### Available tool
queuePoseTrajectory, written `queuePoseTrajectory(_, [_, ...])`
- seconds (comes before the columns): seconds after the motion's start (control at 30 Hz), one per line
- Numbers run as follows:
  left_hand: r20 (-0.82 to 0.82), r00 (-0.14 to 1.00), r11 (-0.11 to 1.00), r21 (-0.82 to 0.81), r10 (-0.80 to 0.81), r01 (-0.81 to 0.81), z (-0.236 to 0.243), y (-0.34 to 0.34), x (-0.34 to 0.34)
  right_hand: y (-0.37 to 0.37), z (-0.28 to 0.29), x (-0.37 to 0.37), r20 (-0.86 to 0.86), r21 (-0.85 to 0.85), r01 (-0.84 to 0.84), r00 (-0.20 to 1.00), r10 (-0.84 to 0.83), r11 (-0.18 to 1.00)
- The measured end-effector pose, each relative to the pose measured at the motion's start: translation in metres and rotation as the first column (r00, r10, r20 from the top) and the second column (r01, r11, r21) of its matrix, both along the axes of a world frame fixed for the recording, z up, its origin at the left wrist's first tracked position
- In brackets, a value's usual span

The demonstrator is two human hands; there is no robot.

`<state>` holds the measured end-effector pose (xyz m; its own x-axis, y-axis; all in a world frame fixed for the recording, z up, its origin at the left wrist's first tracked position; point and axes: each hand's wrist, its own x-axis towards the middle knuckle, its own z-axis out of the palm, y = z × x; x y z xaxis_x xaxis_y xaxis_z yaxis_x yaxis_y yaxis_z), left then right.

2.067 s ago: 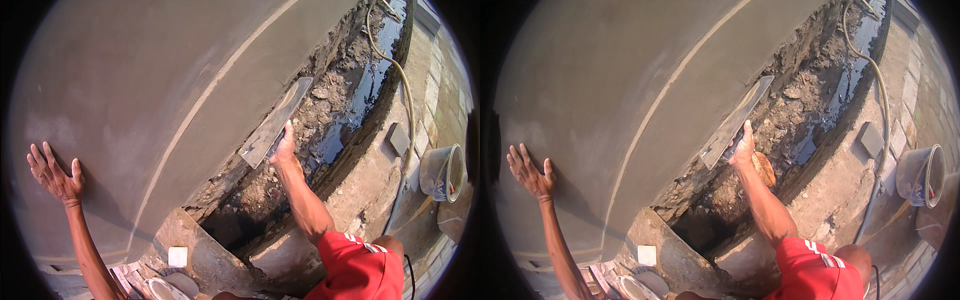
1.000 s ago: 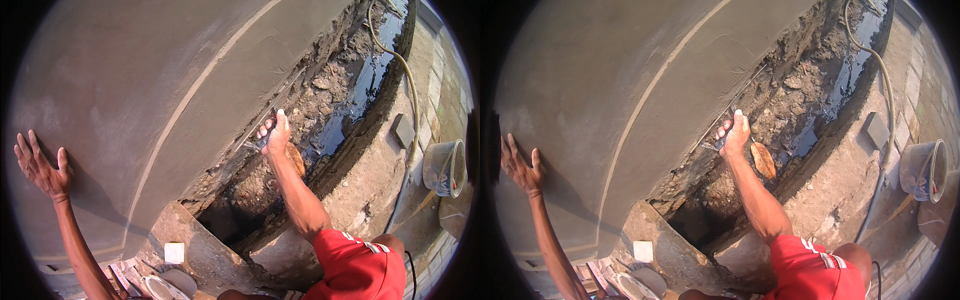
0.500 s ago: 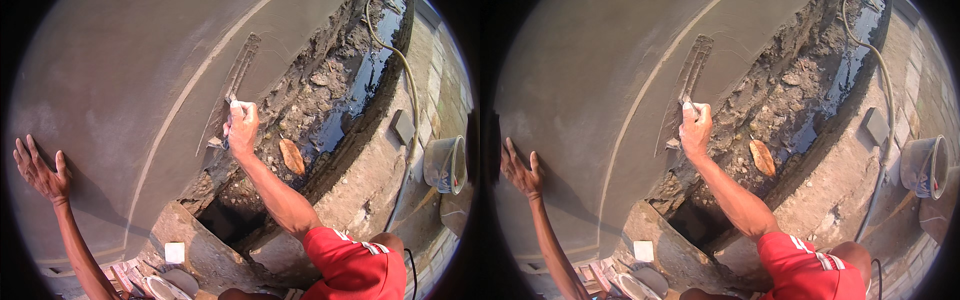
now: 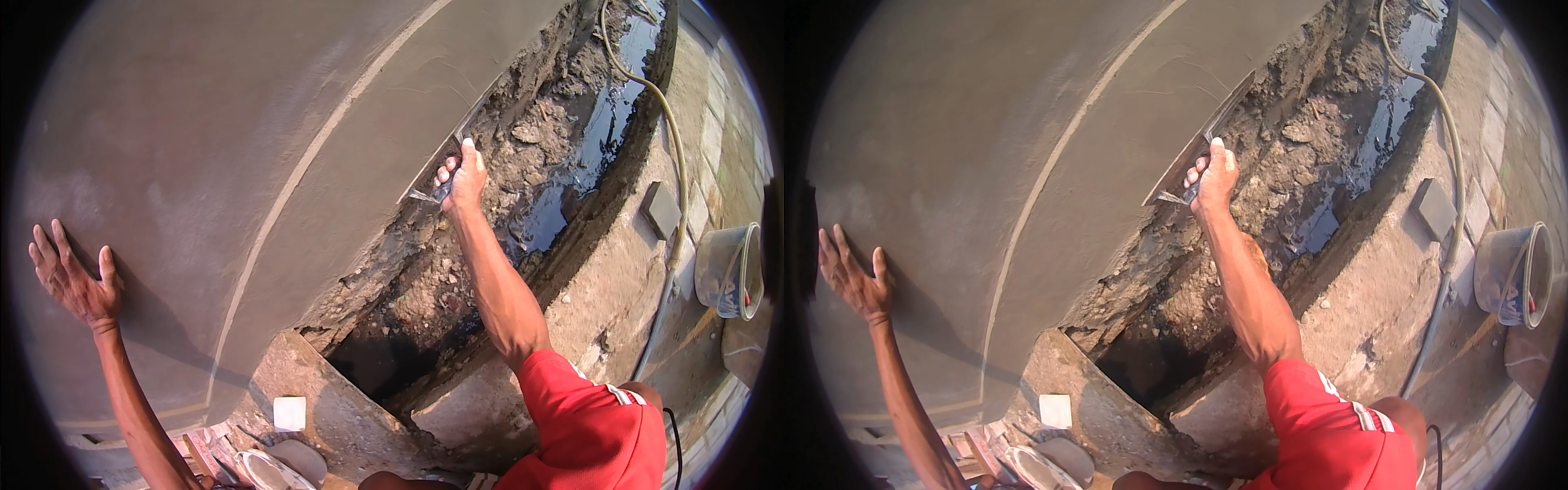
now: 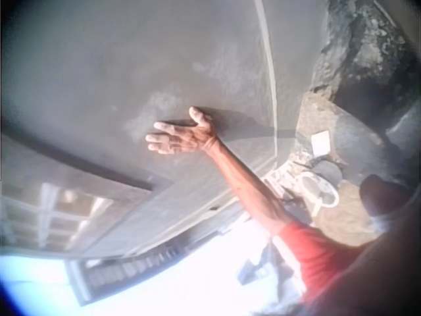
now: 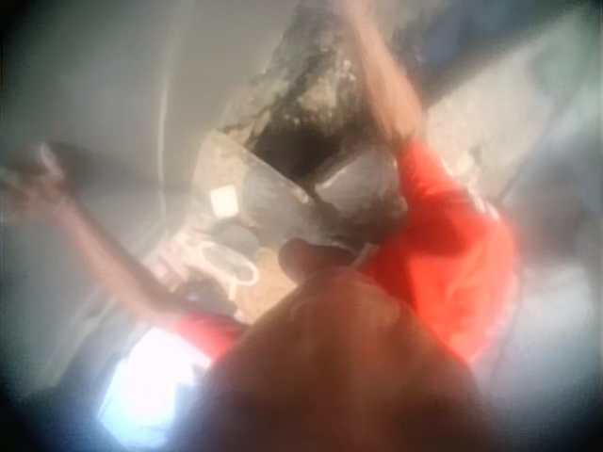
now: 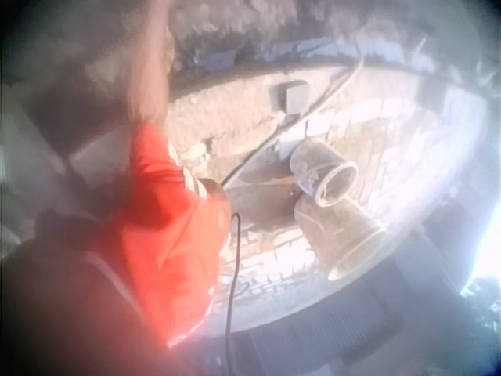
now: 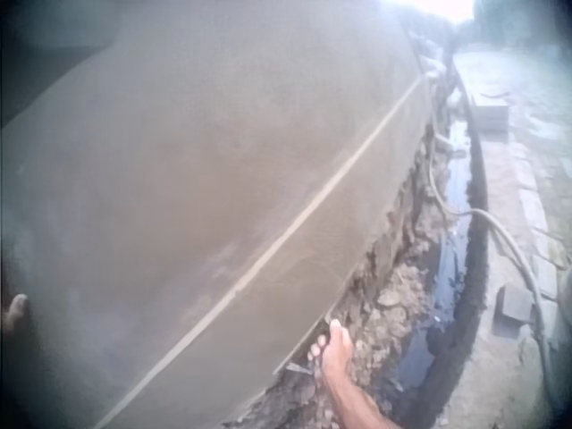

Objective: The person uses a trowel to smooth wet concrete on a curved surface. They repeatedly scrape and level the surface, occasionally dipping the trowel into a bucket of water to clean it.

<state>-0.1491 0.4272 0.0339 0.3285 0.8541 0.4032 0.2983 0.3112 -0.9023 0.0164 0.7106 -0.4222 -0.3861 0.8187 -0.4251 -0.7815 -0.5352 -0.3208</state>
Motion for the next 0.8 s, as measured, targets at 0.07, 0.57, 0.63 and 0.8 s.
queuePoseTrajectory(0.07, [-0.001,1.000,1.000,-0.002,0.004,-0.004,0.000,0.000,0.000,0.003,0.008,-0.007,0.079,-0.015,-0.028,0.996,0.029,0.999])
queuePoseTrajectory(0.57, [-0.027,1.000,1.000,0.002,0.004,-0.004,-0.001,0.001,0.002,-0.044,0.046,0.021,0.112,0.423,-0.069,0.993,0.023,0.904])
queuePoseTrajectory(0.63, [-0.023,1.000,1.000,-0.002,0.004,-0.004,-0.001,0.000,0.002,-0.002,0.019,0.026,0.042,0.166,0.004,0.999,-0.011,0.986])
queuePoseTrajectory(0.8, [-0.011,1.000,1.000,0.006,0.012,-0.012,0.000,0.000,0.000,0.069,-0.006,0.023,0.086,0.084,-0.025,0.996,0.018,0.996])
